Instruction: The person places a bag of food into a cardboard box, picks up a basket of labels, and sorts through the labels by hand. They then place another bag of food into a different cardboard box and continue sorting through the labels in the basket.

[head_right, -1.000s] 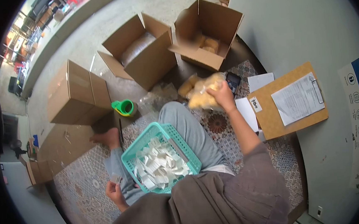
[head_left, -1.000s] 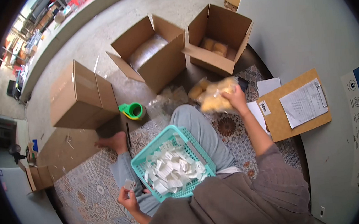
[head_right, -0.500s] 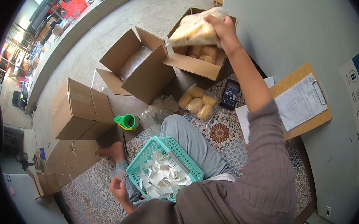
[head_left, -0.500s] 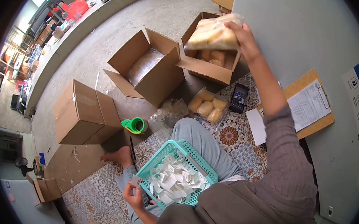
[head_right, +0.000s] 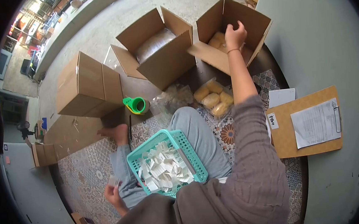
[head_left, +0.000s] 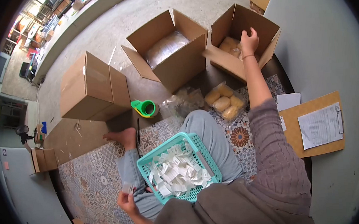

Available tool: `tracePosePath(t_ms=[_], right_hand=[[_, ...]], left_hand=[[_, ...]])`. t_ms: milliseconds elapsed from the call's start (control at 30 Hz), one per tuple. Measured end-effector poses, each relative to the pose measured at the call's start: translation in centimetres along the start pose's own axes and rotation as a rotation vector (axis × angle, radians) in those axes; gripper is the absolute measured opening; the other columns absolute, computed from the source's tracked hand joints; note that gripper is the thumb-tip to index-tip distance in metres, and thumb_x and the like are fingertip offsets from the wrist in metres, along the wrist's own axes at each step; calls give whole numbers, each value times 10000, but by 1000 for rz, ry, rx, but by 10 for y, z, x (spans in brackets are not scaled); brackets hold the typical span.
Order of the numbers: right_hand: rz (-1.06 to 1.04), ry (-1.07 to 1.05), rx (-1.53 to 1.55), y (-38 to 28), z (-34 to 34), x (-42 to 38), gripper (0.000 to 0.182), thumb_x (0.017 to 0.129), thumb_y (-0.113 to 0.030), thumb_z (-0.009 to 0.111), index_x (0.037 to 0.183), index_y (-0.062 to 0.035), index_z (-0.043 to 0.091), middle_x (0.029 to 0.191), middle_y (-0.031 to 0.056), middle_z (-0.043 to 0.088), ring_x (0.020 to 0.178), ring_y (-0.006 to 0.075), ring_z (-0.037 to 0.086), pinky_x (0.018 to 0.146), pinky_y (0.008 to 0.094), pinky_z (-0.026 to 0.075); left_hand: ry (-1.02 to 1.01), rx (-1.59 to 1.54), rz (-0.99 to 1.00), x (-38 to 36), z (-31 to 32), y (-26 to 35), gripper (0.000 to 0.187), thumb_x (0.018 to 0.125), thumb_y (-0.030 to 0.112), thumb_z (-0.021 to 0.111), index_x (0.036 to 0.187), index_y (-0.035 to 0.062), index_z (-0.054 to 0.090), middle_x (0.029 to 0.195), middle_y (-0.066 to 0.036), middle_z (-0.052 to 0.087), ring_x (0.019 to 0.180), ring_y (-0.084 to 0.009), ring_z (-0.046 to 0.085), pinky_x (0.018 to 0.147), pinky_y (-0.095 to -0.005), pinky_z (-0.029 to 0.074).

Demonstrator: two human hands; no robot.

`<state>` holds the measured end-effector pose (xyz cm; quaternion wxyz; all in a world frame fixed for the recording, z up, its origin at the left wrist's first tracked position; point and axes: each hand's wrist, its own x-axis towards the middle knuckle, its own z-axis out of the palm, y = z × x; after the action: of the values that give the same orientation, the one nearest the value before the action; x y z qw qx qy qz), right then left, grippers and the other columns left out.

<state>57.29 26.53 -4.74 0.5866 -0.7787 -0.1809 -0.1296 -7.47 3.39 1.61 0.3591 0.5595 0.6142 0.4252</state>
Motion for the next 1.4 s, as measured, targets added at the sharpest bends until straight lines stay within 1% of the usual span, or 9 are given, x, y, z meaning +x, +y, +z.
tracePosePath(t_ms=[133, 367, 533, 767, 1067, 1167, 1300, 1367, 1400], right_hand=[[-218, -435, 645, -109, -88, -93, 167, 789, -64, 547, 952, -31, 562, 918, 45, 539, 829, 105, 522, 740, 226, 432], [-531, -1253, 765, -188, -185, -231, 161, 643, 3, 648, 797, -22, 610, 793, 88, 547, 742, 199, 534, 656, 276, 429], [-819, -1356, 762, -214, -202, -281, 262, 617, -46, 697, 865, -85, 623, 821, 48, 548, 733, 183, 525, 618, 274, 411], [-422, -1822, 899, -222, -209, -306, 234, 652, 17, 651, 878, -37, 617, 775, 52, 609, 683, 145, 559, 637, 249, 414], [-571, -1959, 847, -220, -214, -315, 213, 678, 2, 612, 877, -71, 631, 773, 53, 612, 709, 175, 585, 650, 273, 453], [-508, -1935, 776, -240, -210, -303, 159, 698, -11, 652, 853, -26, 621, 784, 69, 618, 728, 152, 592, 661, 262, 456], [-616, -1762, 814, -282, -169, -262, 134, 738, -22, 628, 867, -1, 602, 813, 60, 619, 764, 122, 589, 689, 247, 463], [-242, -1869, 981, -322, -157, -237, 143, 754, -38, 615, 887, 5, 583, 831, 54, 614, 772, 115, 580, 703, 245, 466], [-274, -1894, 1011, -342, -147, -222, 136, 760, -43, 607, 885, 1, 574, 836, 58, 611, 789, 115, 576, 717, 243, 464]], left_hand=[[-75, -434, -89, 21, 69, 40, 239, 715, 144, 547, 853, -51, 547, 783, -126, 600, 701, -188, 573, 680, -303, 455], [-263, -654, 12, 30, 118, 82, 128, 777, 11, 527, 868, -71, 562, 851, -137, 615, 775, -179, 599, 730, -279, 463], [-182, -385, 175, 9, 97, 79, 83, 721, 15, 568, 786, -35, 584, 827, -112, 622, 750, -143, 582, 692, -258, 447], [-187, -278, 392, -5, 69, 85, 121, 675, 24, 585, 779, -37, 587, 823, -133, 616, 733, -181, 588, 667, -262, 452], [-94, -218, 109, -18, 62, 59, 134, 779, 121, 573, 735, -5, 567, 661, -47, 556, 631, -88, 506, 584, -228, 412], [-272, -308, 135, 9, 61, 70, 203, 819, 183, 556, 743, -4, 581, 649, -13, 563, 615, -60, 493, 565, -212, 408], [-462, -465, 209, 88, 56, 143, 171, 807, 142, 582, 737, -14, 587, 659, -34, 585, 582, -66, 531, 514, -191, 427], [-529, -528, 150, 121, 53, 193, 205, 796, 193, 561, 713, 6, 579, 644, -45, 574, 553, -90, 530, 502, -212, 431], [-551, -604, 66, 135, 51, 216, 181, 762, 215, 590, 759, 35, 573, 673, -35, 551, 581, -110, 537, 506, -220, 444]])
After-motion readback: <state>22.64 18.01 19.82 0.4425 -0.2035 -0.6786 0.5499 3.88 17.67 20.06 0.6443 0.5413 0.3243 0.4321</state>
